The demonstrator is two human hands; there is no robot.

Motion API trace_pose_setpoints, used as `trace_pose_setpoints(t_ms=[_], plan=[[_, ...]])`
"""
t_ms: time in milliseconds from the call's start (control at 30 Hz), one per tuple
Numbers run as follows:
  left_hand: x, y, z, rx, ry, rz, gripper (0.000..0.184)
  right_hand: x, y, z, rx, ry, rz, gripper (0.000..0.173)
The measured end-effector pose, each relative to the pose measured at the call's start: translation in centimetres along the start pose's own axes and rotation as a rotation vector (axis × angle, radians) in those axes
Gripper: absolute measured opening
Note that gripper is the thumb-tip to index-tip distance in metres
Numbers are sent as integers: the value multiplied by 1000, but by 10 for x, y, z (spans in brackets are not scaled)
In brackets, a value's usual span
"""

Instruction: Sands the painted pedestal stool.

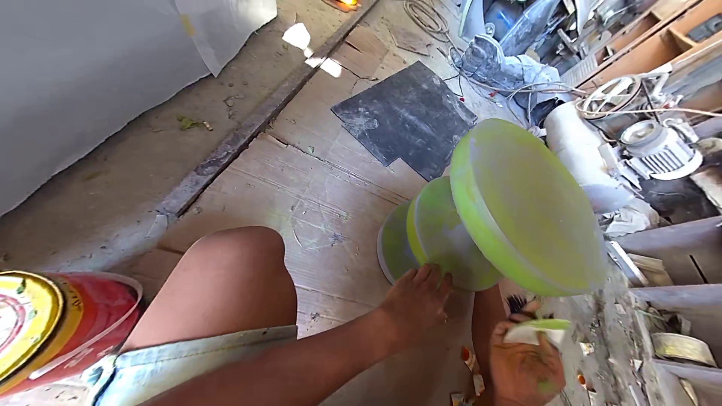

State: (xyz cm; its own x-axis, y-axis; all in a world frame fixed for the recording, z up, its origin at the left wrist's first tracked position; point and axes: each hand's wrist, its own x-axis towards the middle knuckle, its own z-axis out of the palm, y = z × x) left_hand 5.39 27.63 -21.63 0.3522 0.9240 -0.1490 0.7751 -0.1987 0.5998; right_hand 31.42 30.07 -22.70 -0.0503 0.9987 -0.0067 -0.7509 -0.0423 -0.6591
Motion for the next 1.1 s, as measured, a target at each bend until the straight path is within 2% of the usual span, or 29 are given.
trace_pose_setpoints(t_ms=[67,100,133,200,233,300,367,433,567,700,800,1100], plan=[[-13,-7,-15,7,-55,-64,80,-7,21,6,-436,324,-145,18],[-20,-13,-24,17,-107,-114,73,-8,33,9,-703,373,-252,18],[-27,-19,-32,30,-171,-171,67,-8,43,9,-956,343,-395,18],[-37,-31,-45,82,-304,-279,60,1,52,6,-1366,97,-711,21],[-39,-36,-49,106,-351,-324,56,8,54,10,-1501,-21,-808,25],[-39,-43,-51,117,-394,-370,52,25,61,25,-1685,-157,-948,30],[-39,-47,-51,81,-391,-359,54,42,70,35,-1778,-193,-1015,32],[-38,-48,-51,51,-392,-333,59,57,80,44,-1844,-145,-1069,29],[-39,-47,-54,18,-410,-320,55,76,93,57,-1894,-62,-1220,20],[-39,-45,-56,-20,-389,-304,51,83,108,70,-1947,-59,-1236,23],[-40,-44,-58,-52,-385,-287,50,86,116,75,-2077,-46,-1170,27],[-44,-39,-59,-163,-385,-299,37,75,120,91,-2549,-90,-601,36]])
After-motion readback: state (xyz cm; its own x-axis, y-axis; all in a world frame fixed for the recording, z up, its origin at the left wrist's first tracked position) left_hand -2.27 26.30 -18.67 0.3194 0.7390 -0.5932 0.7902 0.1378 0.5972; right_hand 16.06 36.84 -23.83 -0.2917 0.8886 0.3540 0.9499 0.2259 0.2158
